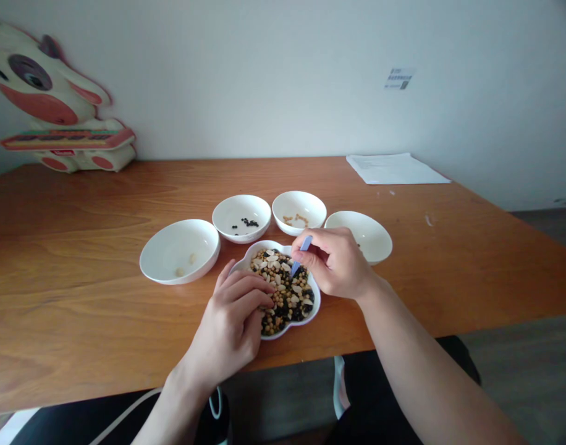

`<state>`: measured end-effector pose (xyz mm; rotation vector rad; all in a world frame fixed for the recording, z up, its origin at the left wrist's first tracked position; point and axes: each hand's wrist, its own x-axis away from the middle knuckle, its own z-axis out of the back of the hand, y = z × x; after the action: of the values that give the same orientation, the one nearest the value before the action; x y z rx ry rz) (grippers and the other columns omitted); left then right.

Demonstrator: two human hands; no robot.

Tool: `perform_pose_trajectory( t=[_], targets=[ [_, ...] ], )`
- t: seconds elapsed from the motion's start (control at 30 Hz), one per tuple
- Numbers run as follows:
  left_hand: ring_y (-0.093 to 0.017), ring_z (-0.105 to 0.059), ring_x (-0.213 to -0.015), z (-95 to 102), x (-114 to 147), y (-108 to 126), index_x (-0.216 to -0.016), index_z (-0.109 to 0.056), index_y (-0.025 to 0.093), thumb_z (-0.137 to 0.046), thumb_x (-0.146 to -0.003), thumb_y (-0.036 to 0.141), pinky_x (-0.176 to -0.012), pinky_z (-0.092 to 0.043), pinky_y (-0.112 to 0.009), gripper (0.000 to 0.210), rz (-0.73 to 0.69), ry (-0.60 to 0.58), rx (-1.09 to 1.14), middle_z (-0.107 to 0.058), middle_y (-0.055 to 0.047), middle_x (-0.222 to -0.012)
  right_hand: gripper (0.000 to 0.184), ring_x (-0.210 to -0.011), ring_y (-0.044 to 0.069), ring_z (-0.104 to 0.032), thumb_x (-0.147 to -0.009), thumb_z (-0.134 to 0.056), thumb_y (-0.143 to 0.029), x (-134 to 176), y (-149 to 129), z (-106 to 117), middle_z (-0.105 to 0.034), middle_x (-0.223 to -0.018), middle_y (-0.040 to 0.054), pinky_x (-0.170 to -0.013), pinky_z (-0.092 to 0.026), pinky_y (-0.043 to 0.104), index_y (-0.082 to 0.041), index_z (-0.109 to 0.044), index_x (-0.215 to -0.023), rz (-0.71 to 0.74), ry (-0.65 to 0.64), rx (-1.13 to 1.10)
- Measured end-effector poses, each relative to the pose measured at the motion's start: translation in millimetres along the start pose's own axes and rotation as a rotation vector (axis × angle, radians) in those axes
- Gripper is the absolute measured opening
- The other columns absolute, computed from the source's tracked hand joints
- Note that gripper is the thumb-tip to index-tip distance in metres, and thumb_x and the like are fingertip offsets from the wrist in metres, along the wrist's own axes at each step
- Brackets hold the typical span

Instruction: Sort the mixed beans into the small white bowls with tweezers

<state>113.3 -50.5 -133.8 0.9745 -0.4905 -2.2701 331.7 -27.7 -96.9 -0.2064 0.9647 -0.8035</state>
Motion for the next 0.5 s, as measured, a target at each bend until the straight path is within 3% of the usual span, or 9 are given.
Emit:
perform_pose_trajectory(
  t=[0.5],
  targets=[
    [-0.019, -0.063, -0.096, -0.1, -1.4, 1.3, -0.079, -0.066, 0.021, -0.044, -0.084, 0.003, -0.115, -0.027, -0.056, 0.029, 0.003, -0.001, 0.0, -0.072, -0.001, -0.095, 0.011, -0.05, 0.008, -0.046, -0.083, -0.059, -0.013, 0.3, 0.1, -0.5, -0.062, -0.061, -0.0017, -0.052, -0.034, 0.022, -0.014, -0.062, -0.073, -0.025, -0.051, 0.021]
  ],
)
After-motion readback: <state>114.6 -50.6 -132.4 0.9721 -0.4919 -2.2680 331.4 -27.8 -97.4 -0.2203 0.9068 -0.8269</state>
